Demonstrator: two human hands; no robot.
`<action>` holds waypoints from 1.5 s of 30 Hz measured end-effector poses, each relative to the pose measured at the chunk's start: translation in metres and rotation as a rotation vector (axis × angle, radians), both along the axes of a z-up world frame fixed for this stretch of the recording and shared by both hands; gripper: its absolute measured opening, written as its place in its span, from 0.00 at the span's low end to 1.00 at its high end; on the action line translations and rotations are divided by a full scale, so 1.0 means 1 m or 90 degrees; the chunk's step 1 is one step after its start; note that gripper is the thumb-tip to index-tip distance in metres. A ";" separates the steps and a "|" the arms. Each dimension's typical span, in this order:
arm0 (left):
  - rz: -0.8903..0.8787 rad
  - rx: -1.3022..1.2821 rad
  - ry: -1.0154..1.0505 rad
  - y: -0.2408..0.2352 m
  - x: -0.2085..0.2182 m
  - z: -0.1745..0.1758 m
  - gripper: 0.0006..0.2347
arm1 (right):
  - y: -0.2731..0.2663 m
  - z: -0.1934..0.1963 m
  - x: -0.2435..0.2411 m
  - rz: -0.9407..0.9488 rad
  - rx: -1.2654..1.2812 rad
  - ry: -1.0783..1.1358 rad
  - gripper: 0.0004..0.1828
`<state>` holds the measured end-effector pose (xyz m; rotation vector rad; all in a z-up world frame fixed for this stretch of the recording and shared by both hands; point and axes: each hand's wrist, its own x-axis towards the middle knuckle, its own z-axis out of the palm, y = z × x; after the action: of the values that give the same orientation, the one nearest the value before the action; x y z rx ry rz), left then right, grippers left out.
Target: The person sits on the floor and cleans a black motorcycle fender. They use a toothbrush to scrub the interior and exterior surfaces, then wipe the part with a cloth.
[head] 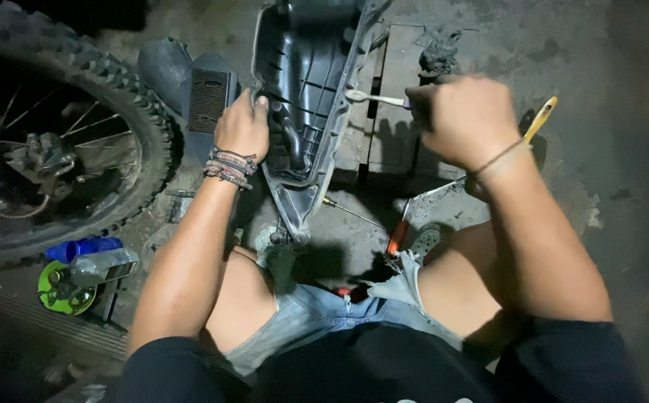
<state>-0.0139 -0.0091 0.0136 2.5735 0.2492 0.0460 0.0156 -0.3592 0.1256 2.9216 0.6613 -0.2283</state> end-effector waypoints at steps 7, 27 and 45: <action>0.037 0.008 0.071 -0.008 -0.001 0.013 0.25 | 0.008 0.006 -0.012 0.032 0.057 -0.051 0.16; 0.036 0.029 0.073 -0.004 -0.002 0.005 0.25 | 0.013 0.020 -0.018 0.024 0.053 -0.042 0.13; 0.043 0.026 0.050 -0.006 -0.005 0.016 0.23 | 0.016 0.021 -0.014 -0.068 0.085 0.148 0.21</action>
<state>-0.0192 -0.0154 0.0297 2.6092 0.3689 -0.0253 0.0013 -0.3433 0.1469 3.0908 0.5710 -0.5627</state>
